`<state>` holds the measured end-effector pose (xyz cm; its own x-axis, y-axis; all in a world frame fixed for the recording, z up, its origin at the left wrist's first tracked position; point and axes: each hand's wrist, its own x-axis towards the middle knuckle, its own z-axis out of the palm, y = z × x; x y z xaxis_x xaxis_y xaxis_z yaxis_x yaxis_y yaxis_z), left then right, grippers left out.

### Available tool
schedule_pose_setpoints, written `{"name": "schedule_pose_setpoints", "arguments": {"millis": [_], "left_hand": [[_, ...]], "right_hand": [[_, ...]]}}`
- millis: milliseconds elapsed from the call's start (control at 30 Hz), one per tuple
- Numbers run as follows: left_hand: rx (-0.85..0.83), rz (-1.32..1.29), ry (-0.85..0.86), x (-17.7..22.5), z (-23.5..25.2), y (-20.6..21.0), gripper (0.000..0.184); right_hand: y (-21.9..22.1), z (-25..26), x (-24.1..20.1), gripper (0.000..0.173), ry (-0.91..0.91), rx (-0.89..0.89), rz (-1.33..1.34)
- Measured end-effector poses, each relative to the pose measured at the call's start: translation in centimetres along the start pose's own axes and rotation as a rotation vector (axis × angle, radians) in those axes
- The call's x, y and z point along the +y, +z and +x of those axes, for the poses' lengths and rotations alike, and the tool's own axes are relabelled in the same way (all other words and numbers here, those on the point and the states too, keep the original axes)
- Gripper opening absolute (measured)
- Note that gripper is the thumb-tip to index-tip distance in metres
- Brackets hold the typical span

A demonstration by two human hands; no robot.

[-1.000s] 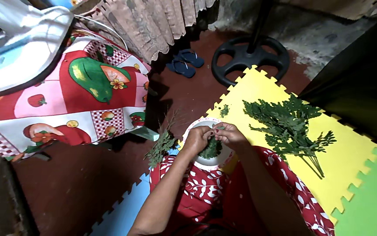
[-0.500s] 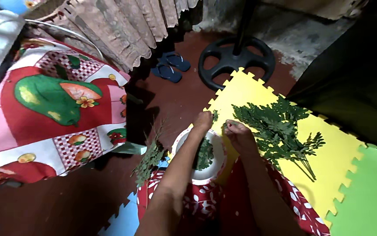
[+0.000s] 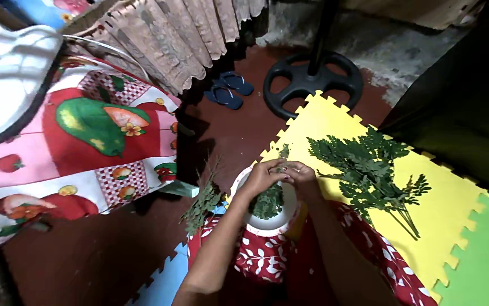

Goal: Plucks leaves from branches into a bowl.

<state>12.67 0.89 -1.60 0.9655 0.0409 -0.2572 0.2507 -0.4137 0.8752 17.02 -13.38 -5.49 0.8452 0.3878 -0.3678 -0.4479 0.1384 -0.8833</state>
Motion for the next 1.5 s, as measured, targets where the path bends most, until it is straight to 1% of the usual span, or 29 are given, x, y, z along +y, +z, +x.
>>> {"name": "schedule_pose_setpoints", "arguments": {"millis": [100, 200, 300, 367, 400, 433, 467, 567, 633, 700, 833, 867, 900, 967, 1033, 1067, 1100, 1133, 1200, 1300, 1367, 1433, 1500], "left_hand": [[0.227, -0.001, 0.025, -0.5, -2.8, 0.9, 0.027], [0.365, -0.167, -0.040, -0.6, -4.4, 1.2, 0.019], [0.422, -0.422, -0.123, -0.2, -5.6, 1.0, 0.014], [0.424, -0.534, -0.159, -0.2, -6.3, 0.7, 0.014], [0.418, -0.557, -0.170, -0.2, -6.6, 0.6, 0.013], [0.409, -0.564, -0.181, -0.2, -6.8, 0.5, 0.013], [0.400, -0.567, -0.195, -0.3, -6.9, 0.5, 0.013], [0.390, -0.598, -0.236, -0.2, -7.2, 0.7, 0.012], [0.379, -0.633, -0.253, -0.1, -7.3, 0.9, 0.011], [0.419, -0.656, -0.254, 0.0, -7.3, 1.1, 0.009], [0.495, -0.733, -0.266, 0.8, -7.2, 1.3, 0.006], [0.490, -0.714, -0.265, 0.8, -7.2, 1.2, 0.006], [0.467, -0.642, -0.254, 0.8, -7.3, 1.0, 0.006], [0.368, -0.327, -0.226, 1.0, -7.4, 0.1, 0.010], [0.258, -0.006, -0.232, 1.8, -7.6, -0.9, 0.016], [0.226, 0.064, -0.240, 2.0, -7.6, -1.1, 0.017], [0.225, 0.062, -0.234, 1.8, -7.5, -1.1, 0.018], [0.244, 0.001, -0.217, 1.5, -7.4, -0.9, 0.019], [0.292, -0.184, -0.182, 0.7, -7.1, -0.3, 0.021], [0.388, -0.347, -0.177, 0.1, -6.8, 0.6, 0.011], [0.415, -0.422, -0.180, 0.1, -6.7, 0.8, 0.007], [0.401, -0.398, -0.188, 0.0, -6.8, 0.5, 0.007], [0.337, -0.225, -0.185, 0.2, -7.0, -0.1, 0.010]], "right_hand": [[1.4, -1.2, -0.3, 0.012, 0.070, -0.014, -0.050], [1.8, -2.4, -0.6, 0.019, 0.088, -0.107, -0.060], [1.8, -2.8, -0.4, 0.021, -0.005, -0.200, -0.081], [1.8, -2.9, -0.1, 0.032, -0.073, -0.269, -0.119], [1.9, -3.0, -0.1, 0.039, -0.093, -0.298, -0.144], [2.0, -3.1, 0.0, 0.042, -0.116, -0.317, -0.172], [2.1, -3.2, 0.1, 0.039, -0.149, -0.324, -0.201], [2.1, -3.3, 0.7, 0.017, -0.252, -0.298, -0.289], [1.9, -3.2, 0.9, 0.010, -0.269, -0.269, -0.310], [2.1, -3.3, 0.8, 0.009, -0.227, -0.237, -0.267], [2.7, -3.6, 0.2, 0.010, -0.083, -0.157, -0.030], [2.7, -3.6, 0.1, 0.010, -0.063, -0.150, -0.022], [2.6, -3.6, -0.1, 0.009, -0.064, -0.154, -0.052], [2.3, -3.6, -0.4, 0.007, -0.109, -0.182, -0.218], [2.2, -3.8, -0.7, 0.009, -0.163, -0.215, -0.402], [2.2, -3.8, -0.7, 0.010, -0.186, -0.227, -0.456], [2.2, -3.8, -0.7, 0.011, -0.205, -0.227, -0.477], [2.2, -3.7, -0.7, 0.011, -0.213, -0.224, -0.471], [2.2, -3.5, -0.4, 0.009, -0.203, -0.218, -0.402], [2.3, -3.4, -0.2, 0.008, -0.137, -0.206, -0.250], [2.2, -3.3, -0.2, 0.008, -0.115, -0.195, -0.204], [2.1, -3.3, -0.4, 0.008, -0.115, -0.208, -0.239], [2.0, -3.3, -0.7, 0.008, -0.125, -0.231, -0.352]]}}
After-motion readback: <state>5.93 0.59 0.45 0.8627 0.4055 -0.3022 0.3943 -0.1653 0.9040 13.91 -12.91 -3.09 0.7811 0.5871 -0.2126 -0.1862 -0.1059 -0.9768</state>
